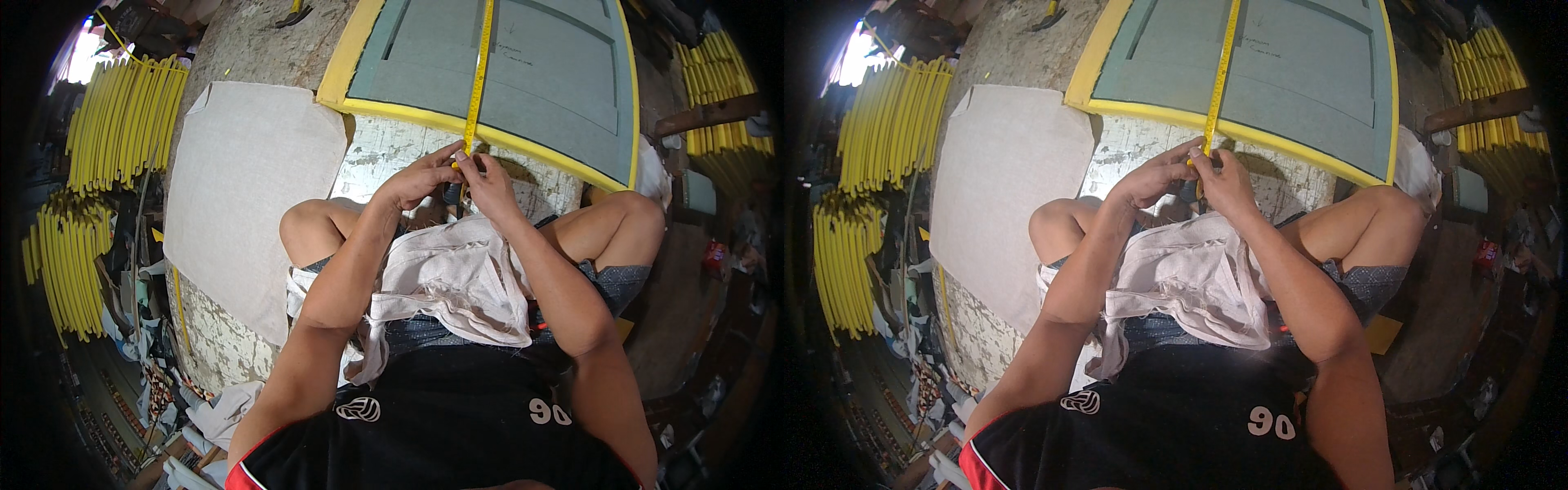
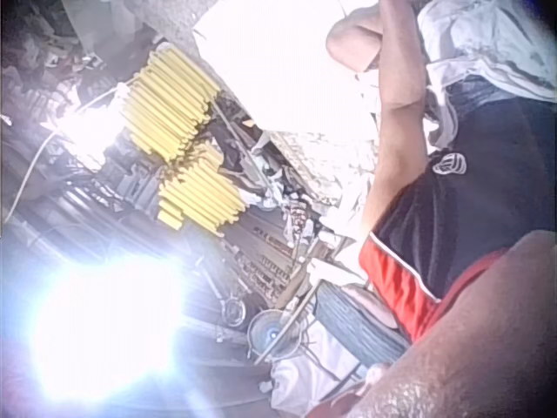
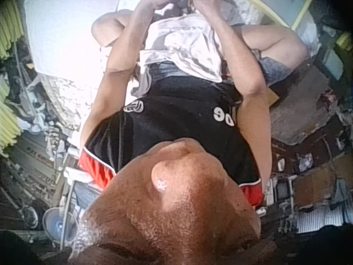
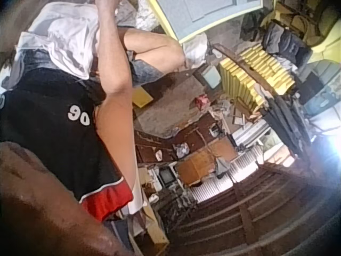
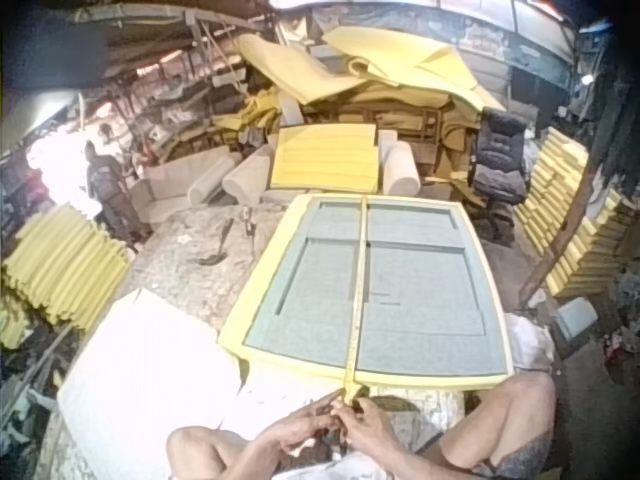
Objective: The person measures a rectangular frame and a piece of white fabric using a tape measure. They then use scissors to cut the fabric to size.
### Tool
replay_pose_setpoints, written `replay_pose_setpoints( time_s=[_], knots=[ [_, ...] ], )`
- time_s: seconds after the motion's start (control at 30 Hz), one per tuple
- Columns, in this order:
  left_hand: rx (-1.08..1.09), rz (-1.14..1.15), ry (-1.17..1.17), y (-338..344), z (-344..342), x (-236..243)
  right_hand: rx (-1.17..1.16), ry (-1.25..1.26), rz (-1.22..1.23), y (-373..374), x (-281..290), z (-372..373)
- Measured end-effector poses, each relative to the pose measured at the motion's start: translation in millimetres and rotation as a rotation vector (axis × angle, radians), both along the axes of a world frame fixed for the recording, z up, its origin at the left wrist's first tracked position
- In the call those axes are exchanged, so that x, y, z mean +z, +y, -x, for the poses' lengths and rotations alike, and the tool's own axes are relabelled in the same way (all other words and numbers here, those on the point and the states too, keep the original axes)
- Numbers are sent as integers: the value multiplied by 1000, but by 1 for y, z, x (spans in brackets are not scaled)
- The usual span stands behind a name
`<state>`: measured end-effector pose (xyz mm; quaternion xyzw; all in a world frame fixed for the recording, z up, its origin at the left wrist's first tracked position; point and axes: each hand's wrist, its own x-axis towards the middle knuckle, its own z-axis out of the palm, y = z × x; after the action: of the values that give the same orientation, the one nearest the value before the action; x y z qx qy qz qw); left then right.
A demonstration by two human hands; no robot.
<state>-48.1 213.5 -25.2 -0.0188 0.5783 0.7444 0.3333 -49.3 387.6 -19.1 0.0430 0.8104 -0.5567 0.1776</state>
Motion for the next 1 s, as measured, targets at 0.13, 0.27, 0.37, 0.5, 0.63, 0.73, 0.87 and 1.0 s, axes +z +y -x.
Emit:
replay_pose_setpoints(
  time_s=[0.13,0.27,0.37,0.5,0.63,0.73,0.87,1.0],
  knots=[
    [5,-6,19,0,0,1,16,-43,35,0,7,0],
    [15,14,7,2,-1,8,31,-50,18,1,11,0],
    [11,37,9,2,-1,9,28,-42,19,1,10,0],
    [13,34,10,2,-1,7,32,-60,26,0,8,0],
    [4,38,-2,2,0,6,35,-74,23,1,12,0],
    [9,35,3,2,-1,6,38,-69,18,1,10,0],
    [4,47,1,2,-1,7,35,-71,7,1,10,1],
    [5,55,0,2,-1,7,38,-97,2,1,11,1]
  ],
)
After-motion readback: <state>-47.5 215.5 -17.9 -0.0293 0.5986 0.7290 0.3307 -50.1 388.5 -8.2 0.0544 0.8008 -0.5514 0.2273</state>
